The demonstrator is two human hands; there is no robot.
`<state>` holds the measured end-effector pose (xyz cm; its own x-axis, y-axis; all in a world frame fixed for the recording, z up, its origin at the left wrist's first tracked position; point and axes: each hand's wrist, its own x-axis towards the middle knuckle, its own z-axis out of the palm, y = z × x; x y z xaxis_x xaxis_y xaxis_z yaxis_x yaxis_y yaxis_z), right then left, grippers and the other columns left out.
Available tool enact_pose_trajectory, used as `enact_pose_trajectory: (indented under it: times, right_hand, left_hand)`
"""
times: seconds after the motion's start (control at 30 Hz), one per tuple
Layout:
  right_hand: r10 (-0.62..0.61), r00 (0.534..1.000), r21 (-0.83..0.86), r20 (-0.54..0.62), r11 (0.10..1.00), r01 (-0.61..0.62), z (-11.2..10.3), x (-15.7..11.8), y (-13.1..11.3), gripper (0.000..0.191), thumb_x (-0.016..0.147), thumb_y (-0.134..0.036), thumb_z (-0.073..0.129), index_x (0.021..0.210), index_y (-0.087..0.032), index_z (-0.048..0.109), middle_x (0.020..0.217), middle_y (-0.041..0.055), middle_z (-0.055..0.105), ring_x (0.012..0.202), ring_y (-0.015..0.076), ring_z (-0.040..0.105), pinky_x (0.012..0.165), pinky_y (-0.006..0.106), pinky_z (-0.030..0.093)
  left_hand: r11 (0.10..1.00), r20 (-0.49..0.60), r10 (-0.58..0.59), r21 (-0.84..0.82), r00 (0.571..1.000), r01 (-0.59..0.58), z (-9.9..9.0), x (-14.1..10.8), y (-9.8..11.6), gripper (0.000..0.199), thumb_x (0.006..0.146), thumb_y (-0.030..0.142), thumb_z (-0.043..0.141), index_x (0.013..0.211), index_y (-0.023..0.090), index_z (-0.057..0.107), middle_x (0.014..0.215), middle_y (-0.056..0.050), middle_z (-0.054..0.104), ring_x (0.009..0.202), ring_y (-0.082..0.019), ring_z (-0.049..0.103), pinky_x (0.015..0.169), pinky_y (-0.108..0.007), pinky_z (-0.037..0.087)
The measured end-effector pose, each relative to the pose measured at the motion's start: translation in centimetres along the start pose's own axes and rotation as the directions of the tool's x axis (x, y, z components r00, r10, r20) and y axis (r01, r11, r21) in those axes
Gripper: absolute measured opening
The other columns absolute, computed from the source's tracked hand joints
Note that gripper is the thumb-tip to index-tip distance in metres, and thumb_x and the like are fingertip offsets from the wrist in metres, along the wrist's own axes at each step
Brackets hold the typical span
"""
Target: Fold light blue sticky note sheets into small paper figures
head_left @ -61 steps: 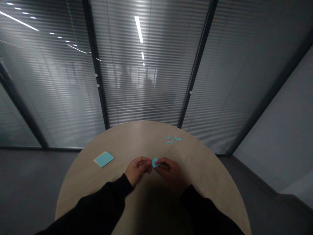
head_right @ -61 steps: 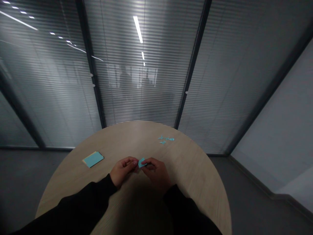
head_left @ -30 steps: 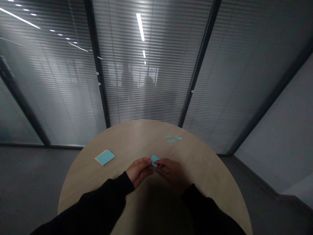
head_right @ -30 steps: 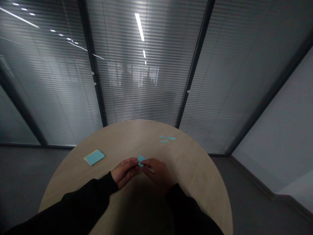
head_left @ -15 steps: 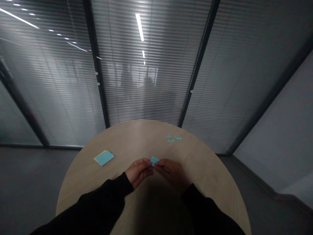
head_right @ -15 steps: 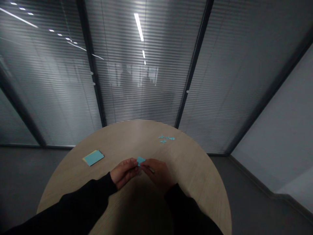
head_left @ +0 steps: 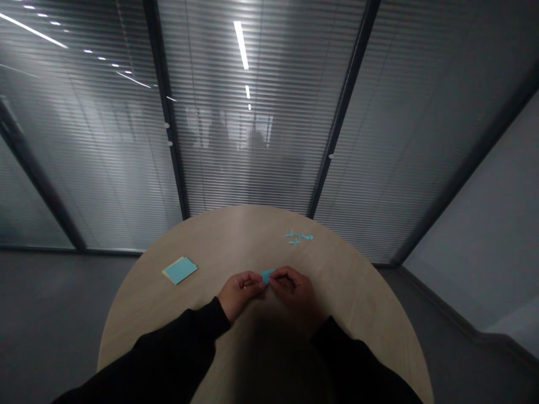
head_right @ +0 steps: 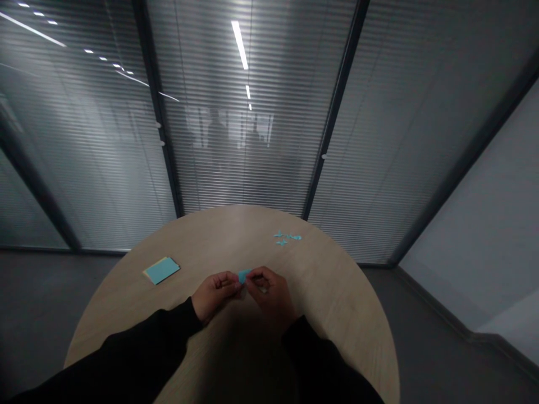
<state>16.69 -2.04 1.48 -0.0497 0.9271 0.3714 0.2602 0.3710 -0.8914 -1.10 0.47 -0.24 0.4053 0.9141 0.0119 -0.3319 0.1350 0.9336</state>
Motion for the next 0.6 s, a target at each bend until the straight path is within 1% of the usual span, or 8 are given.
enact_pose_trajectory:
  times: [0.1, 0.17, 0.33, 0.43, 0.6]
  right_hand:
    - [-0.022, 1.000, -0.046, -0.003, 0.999, 0.021, -0.03, -0.01, -0.24, 0.014, 0.082, -0.033, 0.067, 0.087, -0.019, 0.066, 0.081, 0.0045, 0.073, 0.074, 0.0195, 0.071, 0.065, 0.028, 0.054]
    - [-0.035, 0.999, -0.066, -0.012, 0.997, 0.034, -0.01, -0.01, -0.38, 0.013, 0.082, -0.032, 0.066, 0.087, -0.020, 0.066, 0.080, 0.0039, 0.072, 0.072, 0.0190, 0.070, 0.064, 0.028, 0.054]
    - [-0.010, 1.000, -0.076, -0.023, 0.997, 0.008, 0.16, -0.06, -0.46, 0.014, 0.083, -0.034, 0.065, 0.085, -0.020, 0.064, 0.077, 0.0033, 0.071, 0.068, 0.0180, 0.068, 0.060, 0.026, 0.052]
    - [-0.019, 0.999, -0.109, -0.044, 0.994, 0.014, 0.30, -0.08, -0.52, 0.014, 0.083, -0.033, 0.063, 0.084, -0.020, 0.064, 0.076, 0.0034, 0.071, 0.068, 0.0180, 0.068, 0.060, 0.026, 0.051]
    - [-0.033, 0.997, -0.172, -0.067, 0.985, 0.021, 0.44, -0.06, -0.78, 0.012, 0.084, -0.032, 0.061, 0.083, -0.020, 0.064, 0.077, 0.0035, 0.070, 0.069, 0.0181, 0.067, 0.062, 0.027, 0.051]
  left_hand:
    - [0.994, -0.012, 0.032, 0.109, 0.999, -0.031, 0.07, -0.03, 0.40, 0.039, 0.061, 0.041, 0.088, 0.076, 0.012, 0.067, 0.064, -0.003, 0.070, 0.058, -0.011, 0.060, 0.060, -0.023, 0.044]
    - [0.988, -0.020, 0.042, 0.151, 0.999, -0.038, 0.10, -0.05, 0.57, 0.037, 0.062, 0.041, 0.087, 0.074, 0.012, 0.067, 0.064, -0.003, 0.069, 0.058, -0.012, 0.060, 0.061, -0.024, 0.044]
    - [0.983, -0.027, 0.029, 0.184, 0.999, -0.024, 0.15, -0.16, 0.66, 0.035, 0.065, 0.042, 0.084, 0.073, 0.013, 0.067, 0.064, -0.003, 0.069, 0.057, -0.012, 0.059, 0.059, -0.024, 0.042]
    - [0.977, -0.039, 0.045, 0.211, 0.998, -0.036, 0.21, -0.19, 0.63, 0.033, 0.066, 0.041, 0.083, 0.074, 0.013, 0.067, 0.065, -0.004, 0.069, 0.059, -0.012, 0.059, 0.060, -0.024, 0.042]
    - [0.975, -0.068, 0.050, 0.220, 0.996, -0.034, 0.19, -0.04, 0.28, 0.035, 0.061, 0.039, 0.086, 0.074, 0.013, 0.067, 0.065, -0.004, 0.069, 0.058, -0.013, 0.060, 0.059, -0.024, 0.042]
